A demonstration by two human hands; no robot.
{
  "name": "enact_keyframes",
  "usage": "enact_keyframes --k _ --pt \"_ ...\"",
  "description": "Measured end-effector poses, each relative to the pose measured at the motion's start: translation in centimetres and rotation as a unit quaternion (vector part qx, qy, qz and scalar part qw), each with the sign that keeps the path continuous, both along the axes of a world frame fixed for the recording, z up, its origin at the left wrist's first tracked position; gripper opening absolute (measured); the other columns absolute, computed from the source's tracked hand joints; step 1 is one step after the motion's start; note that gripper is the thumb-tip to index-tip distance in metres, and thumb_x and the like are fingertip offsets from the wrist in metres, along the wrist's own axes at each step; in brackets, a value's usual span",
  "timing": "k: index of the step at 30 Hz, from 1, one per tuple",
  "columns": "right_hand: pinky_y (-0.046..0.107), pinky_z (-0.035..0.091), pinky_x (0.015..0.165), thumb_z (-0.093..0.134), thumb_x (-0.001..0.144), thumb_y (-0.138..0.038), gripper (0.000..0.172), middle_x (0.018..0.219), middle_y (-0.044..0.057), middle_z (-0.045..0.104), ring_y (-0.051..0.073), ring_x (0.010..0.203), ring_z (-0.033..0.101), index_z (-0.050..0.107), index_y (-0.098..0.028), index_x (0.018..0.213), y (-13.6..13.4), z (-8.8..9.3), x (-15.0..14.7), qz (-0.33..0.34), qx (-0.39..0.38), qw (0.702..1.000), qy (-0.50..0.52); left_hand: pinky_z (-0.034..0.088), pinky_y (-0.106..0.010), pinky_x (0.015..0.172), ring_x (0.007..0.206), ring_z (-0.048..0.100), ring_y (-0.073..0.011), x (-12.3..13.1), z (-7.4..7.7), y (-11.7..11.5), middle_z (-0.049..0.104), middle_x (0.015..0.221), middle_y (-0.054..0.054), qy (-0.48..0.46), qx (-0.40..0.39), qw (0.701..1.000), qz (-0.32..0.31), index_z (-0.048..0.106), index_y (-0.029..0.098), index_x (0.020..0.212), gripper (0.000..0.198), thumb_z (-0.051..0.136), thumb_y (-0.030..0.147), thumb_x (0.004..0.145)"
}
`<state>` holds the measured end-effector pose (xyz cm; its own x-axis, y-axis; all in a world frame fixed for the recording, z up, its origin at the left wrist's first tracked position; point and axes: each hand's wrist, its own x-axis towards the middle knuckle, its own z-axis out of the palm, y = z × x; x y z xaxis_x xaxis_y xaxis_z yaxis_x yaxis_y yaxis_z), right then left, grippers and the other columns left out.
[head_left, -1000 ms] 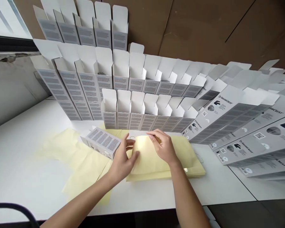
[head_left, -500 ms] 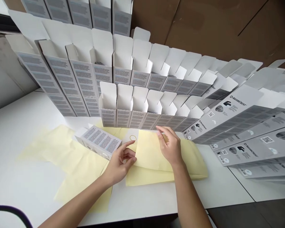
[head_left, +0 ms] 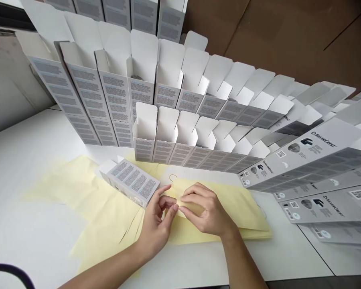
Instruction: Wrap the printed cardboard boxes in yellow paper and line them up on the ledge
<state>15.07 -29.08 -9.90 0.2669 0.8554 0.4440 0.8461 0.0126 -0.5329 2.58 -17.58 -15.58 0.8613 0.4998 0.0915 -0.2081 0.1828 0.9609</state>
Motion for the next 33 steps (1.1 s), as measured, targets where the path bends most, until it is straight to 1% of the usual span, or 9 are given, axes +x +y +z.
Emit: enact_keyframes --k 2,7,11,14,17,22,29,33 --pt "0.031 0.047 0.074 0.063 0.08 -0.01 0.011 0.084 0.004 0.061 0.016 0.082 0.054 0.066 -0.019 0.086 0.11 -0.18 0.04 0.001 0.0 1.0 0.004 0.048 -0.031 0.083 0.085 0.061 -0.0144 -0.06 -0.3 0.11 0.064 0.089 -0.004 0.001 0.027 1.0 0.007 0.038 0.023 0.134 0.045 0.055 0.03 0.093" --pt "0.03 0.048 0.071 0.063 0.081 -0.008 0.013 0.082 0.004 0.061 0.015 0.08 0.055 0.068 -0.019 0.085 0.24 -0.24 -0.25 0.005 0.015 1.0 0.018 0.049 -0.03 0.083 0.085 0.063 -0.0146 -0.14 -0.83 0.17 0.066 0.088 -0.003 -0.001 0.122 0.992 0.032 0.037 0.026 0.136 0.044 0.052 0.024 0.094" --pt "0.029 0.048 0.067 0.063 0.081 -0.008 0.013 0.079 0.004 0.062 0.014 0.075 0.055 0.07 -0.019 0.082 0.19 -0.24 -0.45 -0.002 0.03 0.999 0.028 0.051 -0.027 0.073 0.084 0.064 -0.015 -0.13 -0.7 0.15 0.067 0.088 -0.002 -0.027 0.18 0.982 0.04 0.037 0.027 0.135 0.043 0.049 0.019 0.094" --pt "0.029 0.048 0.066 0.062 0.081 -0.008 0.014 0.077 0.004 0.062 0.014 0.074 0.055 0.071 -0.019 0.082 0.17 -0.23 -0.44 -0.007 0.033 0.999 0.039 0.05 -0.025 0.067 0.084 0.065 -0.0158 -0.18 -0.48 0.13 0.068 0.088 -0.003 -0.027 0.199 0.979 0.045 0.037 0.026 0.135 0.044 0.048 0.018 0.094" --pt "0.029 0.048 0.065 0.061 0.083 -0.009 0.014 0.076 0.003 0.063 0.014 0.073 0.056 0.07 -0.02 0.08 0.22 -0.15 -0.44 -0.014 0.03 0.998 0.055 0.049 -0.025 0.065 0.083 0.064 -0.016 -0.21 -0.34 0.13 0.068 0.088 -0.003 -0.015 0.205 0.978 0.044 0.036 0.027 0.135 0.043 0.048 0.019 0.094" --pt "0.028 0.048 0.063 0.059 0.084 -0.009 0.014 0.075 0.004 0.061 0.015 0.072 0.055 0.068 -0.019 0.078 0.32 -0.06 -0.55 -0.024 0.03 0.997 0.069 0.048 -0.025 0.064 0.078 0.063 -0.0148 0.01 -0.35 0.21 0.067 0.088 -0.003 -0.008 0.189 0.981 0.039 0.037 0.027 0.134 0.042 0.048 0.02 0.094" --pt "0.029 0.044 0.065 0.056 0.084 -0.008 0.012 0.074 0.002 0.056 0.015 0.073 0.052 0.057 -0.018 0.077 0.41 -0.31 -0.53 -0.04 0.011 0.997 0.061 0.046 -0.026 0.067 0.076 0.059 -0.0132 0.03 -0.15 0.03 0.064 0.084 -0.002 -0.009 0.165 0.986 0.025 0.038 0.025 0.132 0.039 0.047 0.023 0.095" --pt "0.027 0.044 0.064 0.053 0.087 -0.013 0.011 0.076 0.003 0.055 0.014 0.073 0.052 0.054 -0.018 0.077 0.5 -0.52 -0.16 -0.051 -0.014 0.992 0.116 0.047 -0.027 0.067 0.075 0.059 -0.0138 0.02 -0.22 -0.05 0.062 0.087 -0.004 0.005 0.143 0.989 0.023 0.036 0.023 0.132 0.038 0.046 0.026 0.095"
